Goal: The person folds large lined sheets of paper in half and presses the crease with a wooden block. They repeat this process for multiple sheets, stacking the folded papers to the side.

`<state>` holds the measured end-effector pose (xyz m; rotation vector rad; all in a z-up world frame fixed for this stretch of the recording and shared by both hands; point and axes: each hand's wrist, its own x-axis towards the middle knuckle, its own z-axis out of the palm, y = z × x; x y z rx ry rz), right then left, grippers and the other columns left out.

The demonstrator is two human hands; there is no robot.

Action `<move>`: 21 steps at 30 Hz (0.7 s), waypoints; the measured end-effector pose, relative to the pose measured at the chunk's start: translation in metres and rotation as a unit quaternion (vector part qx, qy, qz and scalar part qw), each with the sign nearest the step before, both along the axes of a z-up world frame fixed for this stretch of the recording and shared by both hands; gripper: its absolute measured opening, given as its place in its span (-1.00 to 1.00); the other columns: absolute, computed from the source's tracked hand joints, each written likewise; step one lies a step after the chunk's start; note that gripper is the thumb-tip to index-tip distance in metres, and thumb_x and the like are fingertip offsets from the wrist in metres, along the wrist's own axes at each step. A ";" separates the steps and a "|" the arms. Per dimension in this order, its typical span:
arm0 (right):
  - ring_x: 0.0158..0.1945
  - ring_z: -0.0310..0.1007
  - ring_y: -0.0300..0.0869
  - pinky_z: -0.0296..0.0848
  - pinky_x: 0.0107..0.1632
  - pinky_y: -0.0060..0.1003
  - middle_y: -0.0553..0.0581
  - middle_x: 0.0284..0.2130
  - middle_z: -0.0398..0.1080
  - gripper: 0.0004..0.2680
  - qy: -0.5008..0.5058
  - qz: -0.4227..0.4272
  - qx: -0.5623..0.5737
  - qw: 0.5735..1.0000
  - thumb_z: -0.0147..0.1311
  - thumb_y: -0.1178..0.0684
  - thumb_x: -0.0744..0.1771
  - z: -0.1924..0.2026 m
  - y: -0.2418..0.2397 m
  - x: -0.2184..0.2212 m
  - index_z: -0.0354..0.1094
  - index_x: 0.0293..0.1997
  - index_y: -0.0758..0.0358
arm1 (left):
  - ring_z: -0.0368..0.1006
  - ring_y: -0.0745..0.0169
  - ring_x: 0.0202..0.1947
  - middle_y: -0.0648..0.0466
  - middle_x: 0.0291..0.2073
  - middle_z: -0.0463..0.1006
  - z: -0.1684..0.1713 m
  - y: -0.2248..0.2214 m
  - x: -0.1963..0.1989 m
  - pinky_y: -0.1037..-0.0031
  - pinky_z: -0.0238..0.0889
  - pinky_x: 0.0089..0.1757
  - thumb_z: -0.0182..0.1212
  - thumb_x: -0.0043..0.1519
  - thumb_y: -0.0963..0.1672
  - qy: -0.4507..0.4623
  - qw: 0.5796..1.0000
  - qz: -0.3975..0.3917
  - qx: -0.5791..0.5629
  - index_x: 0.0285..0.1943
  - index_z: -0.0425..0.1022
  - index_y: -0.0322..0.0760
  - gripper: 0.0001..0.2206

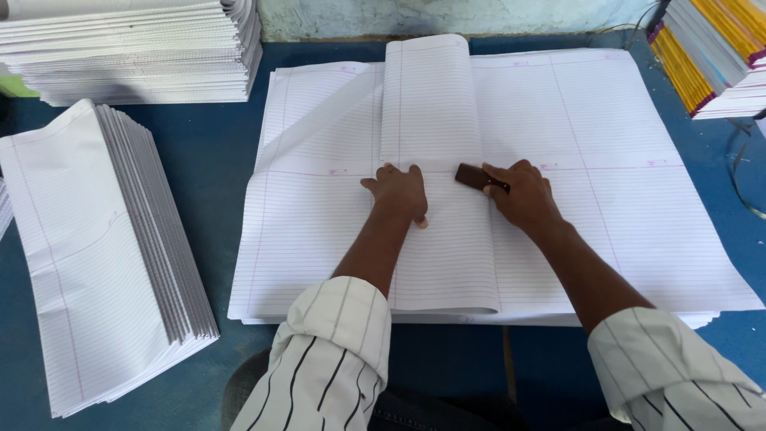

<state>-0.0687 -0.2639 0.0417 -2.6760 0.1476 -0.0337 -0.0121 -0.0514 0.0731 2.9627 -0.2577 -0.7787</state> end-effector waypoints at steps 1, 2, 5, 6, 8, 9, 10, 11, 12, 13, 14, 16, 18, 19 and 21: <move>0.00 0.32 -0.07 0.32 0.17 -0.06 0.15 -0.11 0.33 -0.67 -0.002 -0.002 -0.002 1.000 0.16 -0.07 0.35 -0.001 -0.001 0.005 0.38 0.29 -0.13 | -0.13 -0.20 0.52 -0.28 0.48 0.08 0.000 0.000 -0.001 -0.34 -0.22 0.32 0.61 -0.01 0.01 -0.003 1.000 -0.004 0.002 0.55 0.06 -0.15 -0.04; 0.00 0.32 -0.07 0.31 0.17 -0.06 0.14 -0.11 0.33 -0.67 -0.004 -0.005 -0.003 1.000 0.16 -0.07 0.35 -0.002 -0.002 0.010 0.38 0.29 -0.13 | -0.13 -0.20 0.52 -0.27 0.47 0.10 0.001 -0.001 -0.002 -0.35 -0.23 0.32 0.61 -0.02 0.01 -0.006 1.000 -0.008 0.005 0.54 0.06 -0.17 -0.04; 0.01 0.34 -0.09 0.34 0.21 -0.08 0.13 -0.09 0.33 -0.66 0.004 -0.018 0.010 1.000 0.16 -0.08 0.35 -0.004 -0.004 0.027 0.37 0.31 -0.18 | -0.12 -0.19 0.52 -0.28 0.45 0.14 0.003 0.000 -0.002 -0.36 -0.24 0.32 0.60 -0.01 0.01 -0.010 1.000 -0.011 0.009 0.50 0.15 -0.21 -0.10; 0.02 0.34 -0.09 0.29 0.24 -0.04 0.12 -0.09 0.33 -0.66 0.004 -0.020 0.004 1.000 0.16 -0.07 0.35 -0.005 -0.006 0.031 0.37 0.31 -0.18 | -0.12 -0.19 0.53 -0.29 0.45 0.15 0.004 0.000 -0.003 -0.37 -0.24 0.33 0.59 0.00 0.01 -0.010 1.000 -0.011 0.009 0.48 0.18 -0.21 -0.13; 0.04 0.32 -0.10 0.20 0.29 0.03 0.11 -0.08 0.33 -0.67 0.003 -0.024 -0.009 1.000 0.16 -0.06 0.36 -0.005 -0.007 0.042 0.37 0.30 -0.19 | -0.12 -0.22 0.51 -0.34 0.45 0.11 0.004 0.001 -0.003 -0.37 -0.25 0.31 0.59 0.00 0.02 -0.011 1.000 -0.017 0.009 0.48 0.18 -0.24 -0.13; 0.05 0.32 -0.10 0.17 0.29 0.05 0.11 -0.08 0.33 -0.67 0.002 -0.025 -0.008 1.000 0.16 -0.06 0.36 -0.005 -0.008 0.047 0.38 0.30 -0.19 | -0.12 -0.24 0.51 -0.37 0.45 0.08 0.004 0.001 -0.003 -0.37 -0.25 0.31 0.60 0.01 0.02 -0.012 1.000 -0.020 0.008 0.47 0.17 -0.25 -0.13; 0.06 0.31 -0.10 0.15 0.30 0.07 0.10 -0.08 0.33 -0.67 0.001 -0.026 -0.008 1.000 0.16 -0.05 0.36 -0.006 -0.008 0.052 0.38 0.30 -0.20 | -0.12 -0.24 0.51 -0.36 0.45 0.10 0.004 0.002 -0.003 -0.38 -0.25 0.31 0.59 0.01 0.02 -0.013 1.000 -0.023 0.008 0.48 0.16 -0.25 -0.12; 0.08 0.30 -0.10 0.13 0.31 0.09 0.10 -0.08 0.34 -0.68 0.001 -0.028 -0.008 1.000 0.16 -0.05 0.36 -0.006 -0.009 0.056 0.38 0.29 -0.20 | -0.12 -0.25 0.52 -0.35 0.45 0.11 0.003 0.003 -0.003 -0.38 -0.24 0.31 0.59 0.01 0.03 -0.014 1.000 -0.026 0.006 0.49 0.16 -0.26 -0.11; 0.08 0.30 -0.09 0.13 0.29 0.08 0.11 -0.08 0.33 -0.68 0.000 -0.032 -0.009 0.999 0.16 -0.05 0.36 -0.006 -0.009 0.060 0.38 0.29 -0.20 | -0.12 -0.25 0.52 -0.35 0.45 0.12 0.002 0.003 -0.004 -0.38 -0.24 0.32 0.58 0.01 0.03 -0.015 0.999 -0.029 0.005 0.50 0.15 -0.27 -0.10; 0.08 0.29 -0.09 0.14 0.27 0.08 0.11 -0.08 0.32 -0.68 -0.001 -0.035 -0.010 0.999 0.16 -0.05 0.36 -0.005 -0.009 0.065 0.38 0.28 -0.20 | -0.13 -0.27 0.52 -0.36 0.46 0.08 0.001 0.002 -0.003 -0.38 -0.24 0.31 0.58 0.01 0.03 -0.013 0.999 -0.029 0.007 0.52 0.11 -0.26 -0.08; 0.09 0.29 -0.08 0.14 0.25 0.08 0.12 -0.08 0.32 -0.69 -0.003 -0.038 -0.012 0.999 0.16 -0.05 0.36 -0.004 -0.009 0.069 0.39 0.27 -0.20 | -0.14 -0.29 0.52 -0.38 0.47 0.04 0.000 0.002 -0.002 -0.37 -0.25 0.31 0.59 0.01 0.03 -0.011 0.999 -0.029 0.008 0.54 0.07 -0.25 -0.05; 0.08 0.33 -0.08 0.16 0.27 0.06 0.12 -0.10 0.34 -0.68 0.012 -0.051 0.000 0.999 0.17 -0.03 0.35 -0.001 -0.008 0.079 0.40 0.27 -0.21 | -0.17 -0.30 0.52 -0.40 0.48 -0.02 -0.001 0.001 -0.001 -0.36 -0.27 0.31 0.59 0.01 0.03 -0.006 0.999 -0.029 0.011 0.56 0.01 -0.25 -0.01; 0.07 0.37 -0.08 0.16 0.29 0.05 0.12 -0.10 0.37 -0.69 0.026 -0.065 0.009 0.998 0.17 -0.03 0.35 0.001 -0.008 0.088 0.41 0.27 -0.20 | -0.20 -0.30 0.53 -0.41 0.49 -0.05 -0.002 0.001 0.001 -0.36 -0.28 0.31 0.59 0.00 0.04 0.000 0.999 -0.031 0.014 0.58 -0.03 -0.26 0.01; 0.06 0.39 -0.07 0.17 0.30 0.05 0.12 -0.10 0.38 -0.69 0.033 -0.072 0.012 0.997 0.17 -0.03 0.36 0.002 -0.008 0.093 0.41 0.27 -0.20 | -0.20 -0.32 0.53 -0.42 0.49 -0.06 -0.003 0.001 0.001 -0.35 -0.28 0.32 0.59 0.01 0.04 0.002 0.999 -0.032 0.015 0.58 -0.03 -0.26 0.02; 0.07 0.40 -0.06 0.14 0.32 0.05 0.12 -0.09 0.39 -0.70 0.032 -0.081 0.024 0.996 0.18 -0.02 0.35 0.002 -0.008 0.102 0.42 0.26 -0.18 | -0.19 -0.35 0.52 -0.46 0.50 -0.09 -0.004 0.001 0.002 -0.34 -0.27 0.32 0.59 0.01 0.04 0.004 0.999 -0.034 0.017 0.58 -0.04 -0.26 0.02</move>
